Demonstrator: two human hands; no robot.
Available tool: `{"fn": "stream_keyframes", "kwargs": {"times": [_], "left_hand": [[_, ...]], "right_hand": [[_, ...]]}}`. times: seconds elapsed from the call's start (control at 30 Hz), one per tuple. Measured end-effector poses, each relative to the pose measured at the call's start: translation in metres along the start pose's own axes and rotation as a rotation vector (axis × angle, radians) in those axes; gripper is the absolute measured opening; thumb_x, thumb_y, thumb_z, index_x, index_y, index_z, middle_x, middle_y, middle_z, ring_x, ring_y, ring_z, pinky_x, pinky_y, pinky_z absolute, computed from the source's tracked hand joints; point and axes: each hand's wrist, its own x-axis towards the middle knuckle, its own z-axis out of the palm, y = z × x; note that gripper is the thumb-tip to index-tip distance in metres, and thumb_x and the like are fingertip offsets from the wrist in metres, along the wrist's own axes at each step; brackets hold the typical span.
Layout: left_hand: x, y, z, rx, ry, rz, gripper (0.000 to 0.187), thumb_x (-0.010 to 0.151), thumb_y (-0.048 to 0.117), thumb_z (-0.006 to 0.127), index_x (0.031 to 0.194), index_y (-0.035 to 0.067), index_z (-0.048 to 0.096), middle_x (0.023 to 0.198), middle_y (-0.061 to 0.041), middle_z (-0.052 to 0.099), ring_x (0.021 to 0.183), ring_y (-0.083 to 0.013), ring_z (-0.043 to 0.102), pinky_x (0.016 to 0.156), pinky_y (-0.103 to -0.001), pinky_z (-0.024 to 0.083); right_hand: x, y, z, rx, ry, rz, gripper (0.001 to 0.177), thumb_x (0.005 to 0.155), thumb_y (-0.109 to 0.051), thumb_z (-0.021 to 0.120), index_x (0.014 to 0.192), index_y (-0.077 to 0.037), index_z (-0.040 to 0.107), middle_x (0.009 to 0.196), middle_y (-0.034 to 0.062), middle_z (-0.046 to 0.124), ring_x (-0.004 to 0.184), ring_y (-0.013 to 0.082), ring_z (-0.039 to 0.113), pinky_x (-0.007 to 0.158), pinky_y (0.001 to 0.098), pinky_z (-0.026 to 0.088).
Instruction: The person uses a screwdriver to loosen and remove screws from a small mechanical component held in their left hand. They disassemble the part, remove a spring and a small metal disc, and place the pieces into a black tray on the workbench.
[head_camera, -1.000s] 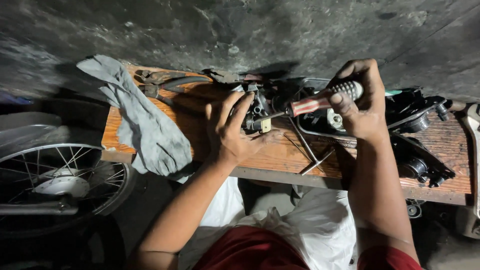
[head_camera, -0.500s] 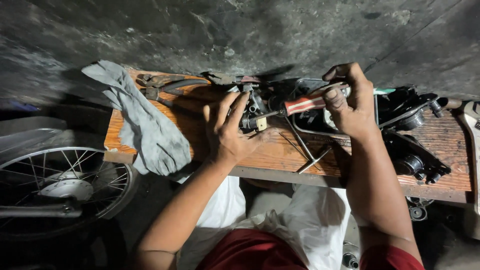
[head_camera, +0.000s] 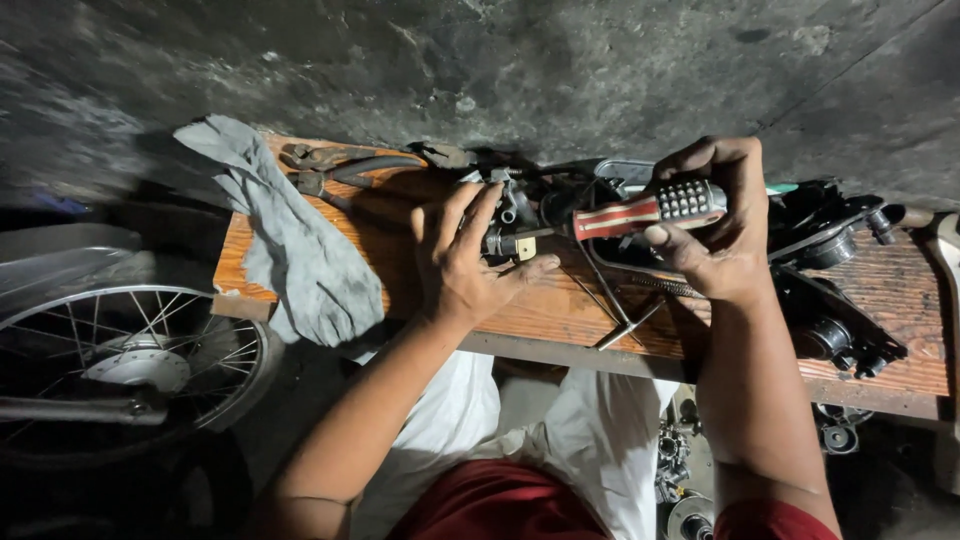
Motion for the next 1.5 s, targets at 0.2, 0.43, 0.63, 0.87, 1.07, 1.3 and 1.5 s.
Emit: {"fn": "stream_keyframes", "kwargs": {"times": [0.2, 0.43, 0.63, 0.87, 1.07, 1.3, 1.5], "left_hand": [[0.002, -0.001, -0.004, 0.070, -0.024, 0.012, 0.080, 0.074, 0.055, 0.089, 0.132, 0.005, 0.066, 0.130, -0.014, 0.062, 0.119, -0.0329, 0.065, 0.106, -0.045, 0.049], [-0.001, -0.001, -0.003, -0.019, 0.014, -0.015, 0.081, 0.072, 0.050, 0.092, 0.132, 0.003, 0.065, 0.131, -0.016, 0.060, 0.120, -0.0352, 0.064, 0.107, -0.047, 0.049], [-0.002, -0.004, -0.003, 0.283, -0.108, 0.019, 0.088, 0.072, 0.064, 0.082, 0.130, 0.000, 0.065, 0.132, -0.016, 0.062, 0.109, -0.0295, 0.065, 0.104, -0.048, 0.036], [-0.001, -0.002, -0.005, 0.279, -0.140, -0.012, 0.088, 0.073, 0.064, 0.081, 0.133, 0.003, 0.064, 0.133, -0.013, 0.061, 0.112, -0.0276, 0.065, 0.106, -0.050, 0.033], [0.000, -0.002, -0.006, 0.280, -0.123, 0.003, 0.088, 0.072, 0.064, 0.082, 0.132, 0.003, 0.064, 0.131, -0.013, 0.062, 0.110, -0.0277, 0.065, 0.103, -0.049, 0.036], [0.004, -0.003, -0.001, -0.026, 0.057, 0.027, 0.081, 0.074, 0.059, 0.087, 0.129, 0.003, 0.067, 0.127, -0.016, 0.062, 0.117, -0.0353, 0.066, 0.105, -0.047, 0.050], [0.004, 0.000, -0.002, -0.026, 0.054, 0.021, 0.078, 0.073, 0.053, 0.090, 0.129, 0.003, 0.067, 0.127, -0.016, 0.062, 0.118, -0.0348, 0.065, 0.106, -0.047, 0.050]], "right_hand": [[-0.009, 0.008, -0.004, -0.192, 0.076, 0.080, 0.065, 0.095, -0.048, 0.069, 0.124, 0.004, 0.044, 0.106, 0.0210, 0.058, 0.087, 0.0208, 0.060, 0.073, 0.0354, 0.056], [-0.005, -0.016, 0.007, 0.027, 0.018, 0.026, 0.068, 0.079, -0.020, 0.083, 0.122, 0.003, 0.035, 0.105, 0.0233, 0.054, 0.095, 0.0297, 0.065, 0.081, 0.0416, 0.061], [-0.003, -0.036, 0.015, -0.071, 0.000, 0.122, 0.058, 0.079, -0.013, 0.067, 0.126, -0.005, 0.035, 0.114, 0.0144, 0.054, 0.099, 0.0227, 0.059, 0.091, 0.0328, 0.051], [-0.003, -0.032, 0.019, -0.139, 0.082, 0.178, 0.054, 0.095, -0.041, 0.065, 0.123, -0.002, 0.039, 0.105, 0.0101, 0.053, 0.085, 0.0144, 0.052, 0.077, 0.0259, 0.045], [-0.004, -0.026, 0.015, 0.014, 0.053, 0.187, 0.053, 0.079, -0.016, 0.061, 0.125, -0.006, 0.036, 0.121, 0.0149, 0.051, 0.111, 0.0225, 0.052, 0.098, 0.0328, 0.046], [-0.011, 0.011, 0.004, -0.092, 0.094, 0.074, 0.038, 0.101, -0.022, 0.064, 0.122, 0.001, 0.041, 0.106, 0.0195, 0.059, 0.103, 0.0207, 0.062, 0.086, 0.0267, 0.052], [-0.002, -0.002, 0.007, 0.113, 0.094, 0.107, 0.055, 0.083, -0.022, 0.075, 0.118, 0.002, 0.039, 0.105, 0.0219, 0.057, 0.096, 0.0243, 0.066, 0.083, 0.0331, 0.059]]}}
